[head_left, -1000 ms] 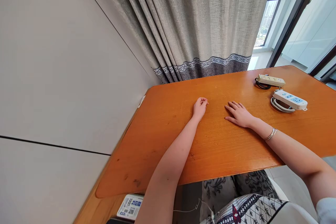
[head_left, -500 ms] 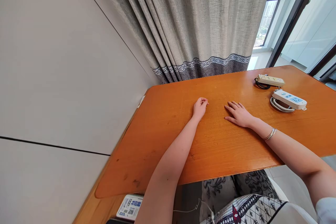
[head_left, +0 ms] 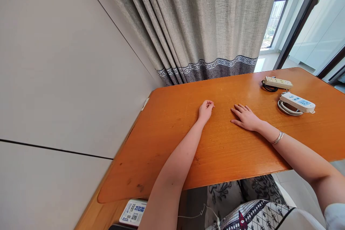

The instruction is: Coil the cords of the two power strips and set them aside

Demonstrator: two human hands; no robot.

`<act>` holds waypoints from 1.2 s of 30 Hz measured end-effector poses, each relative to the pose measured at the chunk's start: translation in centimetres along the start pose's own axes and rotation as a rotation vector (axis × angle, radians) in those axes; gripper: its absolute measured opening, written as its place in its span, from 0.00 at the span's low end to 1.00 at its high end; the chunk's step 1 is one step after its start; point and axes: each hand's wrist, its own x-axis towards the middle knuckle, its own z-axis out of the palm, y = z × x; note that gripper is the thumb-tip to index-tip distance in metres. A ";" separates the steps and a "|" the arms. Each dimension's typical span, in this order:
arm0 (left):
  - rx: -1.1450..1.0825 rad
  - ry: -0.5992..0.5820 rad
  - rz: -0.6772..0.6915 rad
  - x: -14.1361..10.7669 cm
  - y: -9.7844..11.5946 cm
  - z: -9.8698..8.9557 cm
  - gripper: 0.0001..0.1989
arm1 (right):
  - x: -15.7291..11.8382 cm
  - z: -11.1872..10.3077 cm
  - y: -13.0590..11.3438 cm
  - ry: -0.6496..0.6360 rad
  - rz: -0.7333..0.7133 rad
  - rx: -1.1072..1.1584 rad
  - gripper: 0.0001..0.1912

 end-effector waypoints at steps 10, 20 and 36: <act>0.034 -0.015 0.022 0.3 -0.5 0.1 0.03 | -2.2 -6.7 9.0 0.288 0.479 -0.160 0.33; 0.097 -0.024 0.037 0.7 -0.8 0.2 0.01 | -7.5 -10.9 14.3 -0.214 1.184 0.095 0.32; -0.005 -0.426 0.141 -0.4 1.3 0.4 0.16 | -0.2 -6.8 2.4 0.116 0.528 1.654 0.13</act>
